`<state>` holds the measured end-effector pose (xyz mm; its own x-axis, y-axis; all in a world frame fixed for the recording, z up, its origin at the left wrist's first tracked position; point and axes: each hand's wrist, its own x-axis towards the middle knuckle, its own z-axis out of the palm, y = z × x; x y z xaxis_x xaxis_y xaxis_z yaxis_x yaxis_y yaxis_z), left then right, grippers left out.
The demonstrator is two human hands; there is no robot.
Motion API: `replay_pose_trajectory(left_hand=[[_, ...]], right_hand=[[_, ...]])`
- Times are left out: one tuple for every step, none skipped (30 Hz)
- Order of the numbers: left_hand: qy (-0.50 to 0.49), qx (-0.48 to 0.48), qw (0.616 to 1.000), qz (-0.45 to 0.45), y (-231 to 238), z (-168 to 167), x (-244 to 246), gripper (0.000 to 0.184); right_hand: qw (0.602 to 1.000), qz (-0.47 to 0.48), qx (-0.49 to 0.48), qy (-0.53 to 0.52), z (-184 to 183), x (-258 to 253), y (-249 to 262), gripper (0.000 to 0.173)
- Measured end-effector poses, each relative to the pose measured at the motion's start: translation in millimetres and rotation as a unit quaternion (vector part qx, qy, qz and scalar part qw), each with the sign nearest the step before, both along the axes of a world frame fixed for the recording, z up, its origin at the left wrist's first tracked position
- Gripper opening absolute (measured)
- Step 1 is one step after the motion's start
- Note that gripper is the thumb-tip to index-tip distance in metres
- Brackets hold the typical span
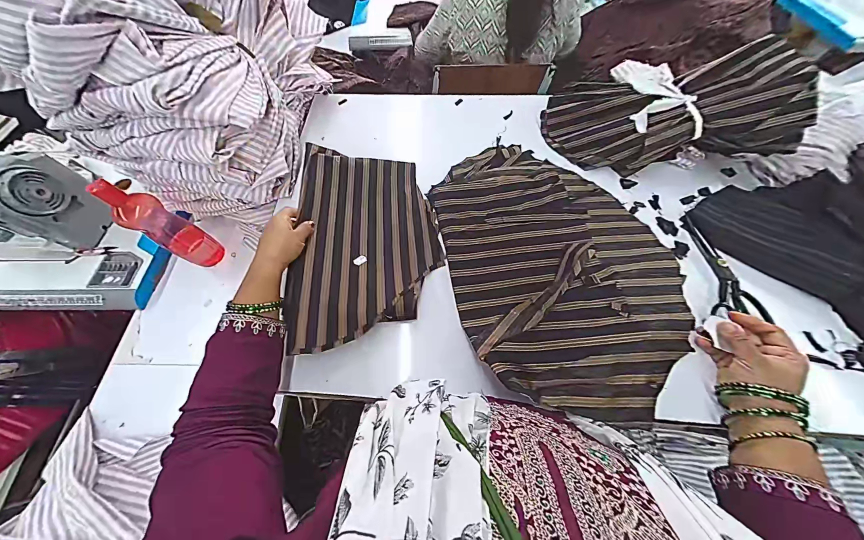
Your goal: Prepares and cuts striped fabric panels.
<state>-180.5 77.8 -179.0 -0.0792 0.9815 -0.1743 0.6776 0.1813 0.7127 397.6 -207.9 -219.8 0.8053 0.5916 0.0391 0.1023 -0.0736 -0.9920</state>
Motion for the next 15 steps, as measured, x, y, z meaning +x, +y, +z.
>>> replay_pose_trajectory(left_hand=[[0.047, 0.001, 0.999, 0.005, 1.6, 3.4, 1.2, 0.037], [0.097, 0.007, 0.995, 0.013, 1.4, 6.2, 1.3, 0.042], [0.140, 0.017, 0.990, 0.022, 0.1, 8.7, 0.9, 0.048], [0.162, 0.036, 0.986, 0.025, -2.5, 12.6, 3.7, 0.054], [0.168, 0.057, 0.984, 0.017, -6.4, 17.7, 11.7, 0.058], [0.164, 0.081, 0.983, -0.004, -12.7, 22.1, 24.8, 0.057], [0.151, 0.105, 0.982, -0.039, -22.2, 25.9, 42.6, 0.053], [0.138, 0.120, 0.979, -0.090, -33.2, 29.0, 63.6, 0.049], [0.128, 0.130, 0.971, -0.153, -45.8, 31.3, 88.5, 0.046], [0.109, 0.131, 0.962, -0.214, -61.6, 33.6, 118.4, 0.045], [0.088, 0.117, 0.951, -0.272, -78.1, 33.2, 150.1, 0.046], [0.063, 0.101, 0.937, -0.327, -95.0, 28.9, 181.8, 0.052], [0.044, 0.072, 0.924, -0.373, -110.6, 22.2, 211.8, 0.062], [0.029, 0.040, 0.914, -0.403, -123.3, 13.3, 238.9, 0.072], [0.021, 0.013, 0.909, -0.416, -133.0, 4.7, 262.6, 0.081]], right_hand=[[1.000, 0.006, -0.003, -0.001, -0.3, 1.6, -0.2, 0.021], [1.000, 0.014, -0.008, -0.002, 0.0, 2.2, 0.8, 0.022], [1.000, 0.019, -0.014, -0.001, 0.6, 2.0, 3.0, 0.023], [1.000, 0.019, -0.019, 0.002, 1.4, 1.8, 5.4, 0.024], [1.000, 0.017, -0.026, 0.003, 2.0, 1.7, 6.0, 0.025], [0.999, 0.020, -0.034, 0.006, 2.0, 2.7, 4.9, 0.028], [0.999, 0.022, -0.038, 0.008, 1.3, 4.5, 4.0, 0.028], [0.999, 0.023, -0.040, 0.012, 0.8, 6.6, 3.5, 0.027], [0.999, 0.025, -0.042, 0.021, 1.7, 8.2, 4.1, 0.025], [0.998, 0.028, -0.040, 0.029, 3.0, 9.7, 5.5, 0.022], [0.998, 0.037, -0.040, 0.040, 5.0, 11.2, 6.3, 0.021], [0.997, 0.043, -0.039, 0.050, 6.1, 13.4, 6.9, 0.020], [0.996, 0.050, -0.038, 0.061, 6.6, 15.7, 6.9, 0.019], [0.995, 0.054, -0.033, 0.073, 6.6, 17.6, 6.4, 0.020], [0.994, 0.059, -0.027, 0.085, 6.3, 19.4, 5.4, 0.020]])
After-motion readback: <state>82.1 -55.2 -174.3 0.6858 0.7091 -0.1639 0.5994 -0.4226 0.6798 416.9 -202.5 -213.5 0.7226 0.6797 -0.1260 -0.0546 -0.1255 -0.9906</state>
